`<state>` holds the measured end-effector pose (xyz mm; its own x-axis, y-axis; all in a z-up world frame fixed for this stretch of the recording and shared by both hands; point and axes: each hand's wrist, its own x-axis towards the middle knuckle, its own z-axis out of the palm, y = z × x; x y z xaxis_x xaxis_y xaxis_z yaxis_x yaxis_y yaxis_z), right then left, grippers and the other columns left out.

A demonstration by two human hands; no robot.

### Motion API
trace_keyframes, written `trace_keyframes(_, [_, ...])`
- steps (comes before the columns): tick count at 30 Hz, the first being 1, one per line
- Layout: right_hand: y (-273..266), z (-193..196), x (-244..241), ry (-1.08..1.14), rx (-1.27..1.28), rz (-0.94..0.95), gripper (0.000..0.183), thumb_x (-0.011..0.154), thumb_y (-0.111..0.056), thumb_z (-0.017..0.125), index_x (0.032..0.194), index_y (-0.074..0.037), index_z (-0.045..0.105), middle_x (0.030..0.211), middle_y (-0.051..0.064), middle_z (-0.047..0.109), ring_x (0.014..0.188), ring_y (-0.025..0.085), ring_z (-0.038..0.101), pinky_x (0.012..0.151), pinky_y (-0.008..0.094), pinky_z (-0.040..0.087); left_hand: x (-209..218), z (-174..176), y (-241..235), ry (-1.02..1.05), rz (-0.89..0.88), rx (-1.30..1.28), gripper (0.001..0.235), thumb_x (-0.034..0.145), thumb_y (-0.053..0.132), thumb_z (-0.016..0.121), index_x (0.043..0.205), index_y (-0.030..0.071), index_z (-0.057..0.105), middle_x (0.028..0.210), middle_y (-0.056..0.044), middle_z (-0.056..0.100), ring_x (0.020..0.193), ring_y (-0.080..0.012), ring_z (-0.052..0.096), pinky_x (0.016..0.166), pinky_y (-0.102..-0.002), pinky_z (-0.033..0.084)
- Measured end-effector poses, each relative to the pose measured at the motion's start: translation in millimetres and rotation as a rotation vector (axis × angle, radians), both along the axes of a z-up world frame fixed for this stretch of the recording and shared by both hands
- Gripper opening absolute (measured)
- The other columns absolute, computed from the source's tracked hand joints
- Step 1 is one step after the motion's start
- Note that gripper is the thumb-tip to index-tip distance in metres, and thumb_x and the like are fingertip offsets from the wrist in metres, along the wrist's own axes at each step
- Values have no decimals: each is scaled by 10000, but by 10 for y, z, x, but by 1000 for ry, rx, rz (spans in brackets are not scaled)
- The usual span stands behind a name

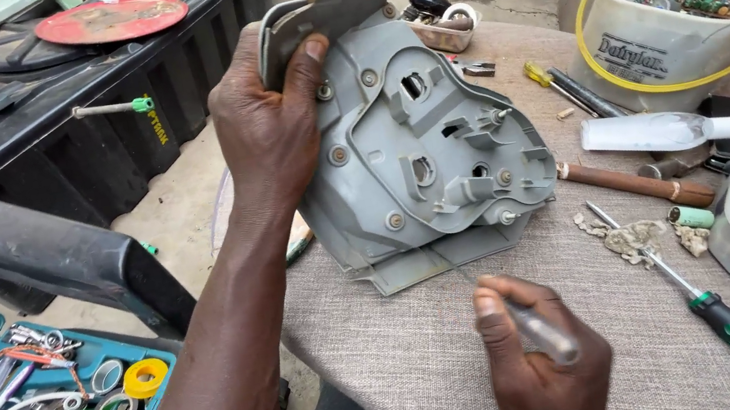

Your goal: Cleaning and scraping debris from the internal components of a plastic housing using a screwdriver.

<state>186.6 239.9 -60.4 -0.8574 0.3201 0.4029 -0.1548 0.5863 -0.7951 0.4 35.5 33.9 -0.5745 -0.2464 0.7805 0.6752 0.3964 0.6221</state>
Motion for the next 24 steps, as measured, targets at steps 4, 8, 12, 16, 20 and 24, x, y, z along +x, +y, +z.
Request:
trace_keyframes(4, [19, 126, 90, 186, -118, -133, 267, 999, -228, 681, 1112, 2, 752, 974, 144, 818, 680, 205, 783, 574, 268, 618, 53, -50, -9, 58, 100, -93, 190, 1054, 296, 719, 1107, 113, 706, 948, -12, 781, 854, -183, 750, 767, -338, 578])
trace_keyframes(8, [13, 64, 261, 141, -130, -208, 272, 991, -274, 671, 1069, -32, 768, 704, 120, 759, 626, 167, 735, 673, 267, 560, 95, -170, -37, 81, 211, -121, 234, 1066, 302, 732, 1015, 86, 656, 861, -28, 711, 746, -198, 691, 673, -363, 544])
trace_keyframes(12, [10, 54, 288, 112, -84, -209, 289, 996, -300, 662, 1083, -47, 771, 717, 96, 770, 647, 173, 760, 644, 285, 584, 158, -170, -21, 101, 168, -119, 209, 1081, 314, 712, 1182, 132, 690, 978, -9, 771, 840, -197, 743, 735, -351, 574])
trace_keyframes(16, [28, -25, 238, 154, -81, -169, 261, 975, -278, 710, 1085, -54, 787, 751, 64, 789, 634, 145, 776, 639, 252, 606, 194, -153, -8, 111, 175, -135, 204, 1087, 304, 720, 1172, 120, 695, 970, -12, 753, 842, -188, 718, 750, -348, 557])
trace_keyframes(20, [63, -76, 129, 261, 75, -15, 207, 960, -217, 734, 1086, -60, 777, 983, 62, 831, 875, 161, 823, 765, 249, 661, 208, -154, -29, 80, 160, -113, 200, 1091, 304, 722, 1125, 108, 699, 879, 19, 723, 762, -141, 640, 693, -334, 522])
trace_keyframes(24, [110, 55, 63, 272, 131, -22, 182, 982, -223, 709, 1058, -78, 789, 969, 40, 764, 888, 164, 766, 801, 281, 599, 242, -140, -22, 120, 116, -119, 211, 1109, 289, 710, 1194, 96, 710, 1007, -10, 772, 894, -166, 729, 776, -334, 571])
